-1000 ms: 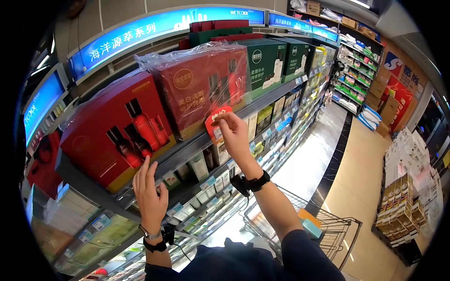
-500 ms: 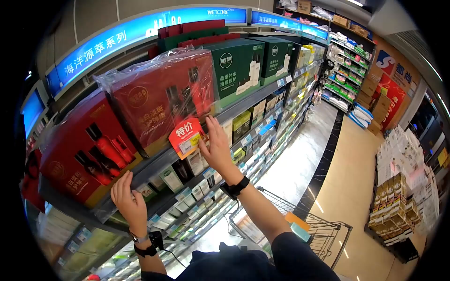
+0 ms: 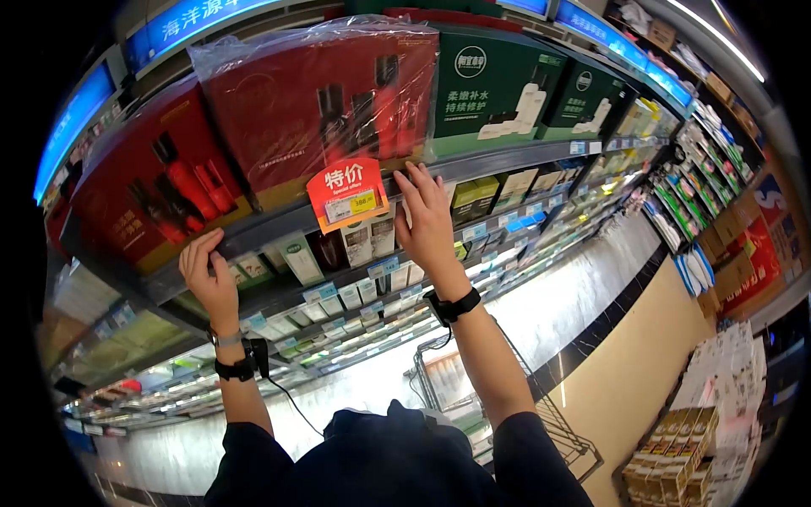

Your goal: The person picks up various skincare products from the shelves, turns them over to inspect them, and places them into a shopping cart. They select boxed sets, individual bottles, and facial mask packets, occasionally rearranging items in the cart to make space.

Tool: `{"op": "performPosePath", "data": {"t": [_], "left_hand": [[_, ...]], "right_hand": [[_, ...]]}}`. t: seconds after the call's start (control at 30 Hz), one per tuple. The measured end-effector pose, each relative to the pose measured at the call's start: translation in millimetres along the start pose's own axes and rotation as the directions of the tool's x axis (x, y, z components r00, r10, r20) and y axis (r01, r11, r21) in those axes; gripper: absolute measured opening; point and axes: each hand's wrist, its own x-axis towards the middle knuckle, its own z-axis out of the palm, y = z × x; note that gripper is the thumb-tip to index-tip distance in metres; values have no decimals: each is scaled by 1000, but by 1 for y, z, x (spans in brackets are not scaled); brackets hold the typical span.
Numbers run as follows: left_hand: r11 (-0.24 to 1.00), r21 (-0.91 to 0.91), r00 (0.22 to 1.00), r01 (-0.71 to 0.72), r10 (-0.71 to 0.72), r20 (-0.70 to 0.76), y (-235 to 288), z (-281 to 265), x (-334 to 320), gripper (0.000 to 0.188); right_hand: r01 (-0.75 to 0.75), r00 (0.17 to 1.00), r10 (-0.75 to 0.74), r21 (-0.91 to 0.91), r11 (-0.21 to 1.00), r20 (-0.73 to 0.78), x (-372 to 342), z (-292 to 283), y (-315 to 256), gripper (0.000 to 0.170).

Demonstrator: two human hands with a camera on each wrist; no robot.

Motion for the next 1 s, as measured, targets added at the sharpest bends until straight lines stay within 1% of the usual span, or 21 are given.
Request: {"op": "performPosePath", "data": {"t": [0.03,0.13,0.2,0.27,0.3,0.37,0.4,0.43,0.53,0.6,0.63,0.67,0.7,0.73,0.77,0.8,0.87,0.9,0.93,0.97,1.0], "left_hand": [[1000,-12,1000,5,-5,-14,0,1,0,27],[999,-18,999,32,-32,-20,4,1,1,26],[1000,3,999,24,-24,-36,2,3,0,26],[999,-34,997,8,-11,-73,0,6,-2,25],[999,-32,995,-1,-2,-96,1,8,-2,23],[1000,-24,993,10,-13,-116,-6,13,-5,23],[999,-28,991,19,-22,-132,-6,15,-5,22],[1000,14,985,5,-2,-174,-5,19,-5,21],[999,39,986,20,-13,-164,-5,21,-7,19],[999,27,986,25,-20,-163,-9,25,-7,18],[999,45,984,21,-12,-176,-13,26,-7,18],[998,64,982,19,-7,-188,-16,29,-8,18],[990,129,965,-53,84,-247,-7,29,-2,18],[990,128,967,-51,81,-240,-5,30,-2,18],[991,124,969,-41,70,-238,-5,29,-2,19],[992,120,969,-31,59,-239,-5,28,-2,19],[993,113,977,-16,39,-208,-3,26,-5,19],[998,63,974,-6,20,-224,6,25,-6,19],[1000,13,971,3,0,-238,17,24,-8,20],[993,-76,965,86,-102,-240,31,27,-22,22],[997,-56,976,58,-68,-207,43,29,-37,21]], "right_hand": [[10,1000,-11,25,1000,23,0,-2,1,58],[37,999,-38,83,996,14,-2,-4,6,63],[64,997,-67,96,993,24,-6,-3,14,67],[39,999,-39,41,998,1,-13,-4,19,67],[42,999,-42,50,998,4,-18,-3,22,67],[-25,997,32,112,993,-65,-35,0,28,67],[-36,997,44,120,992,-60,-44,-2,30,67],[-47,996,55,128,991,-63,-53,-6,31,67],[-92,993,102,155,984,-55,-81,-12,47,67],[-113,993,110,128,985,31,-94,-18,60,66],[-175,985,170,174,969,43,-99,-20,65,62],[-183,983,178,172,968,46,-102,-22,71,62],[-179,983,168,174,968,72,-100,-25,74,60],[-171,983,156,178,969,98,-97,-27,76,58],[-167,982,147,187,968,116,-96,-29,76,53],[-168,982,148,188,968,119,-91,-29,74,53],[-80,985,39,246,966,166,-81,-26,67,52],[-48,990,13,252,967,141,-75,-26,61,49],[-50,990,13,257,965,142,-70,-24,56,49],[-72,980,11,300,951,199,-66,-22,52,48],[-95,967,5,342,935,255,-61,-21,46,46]]}}
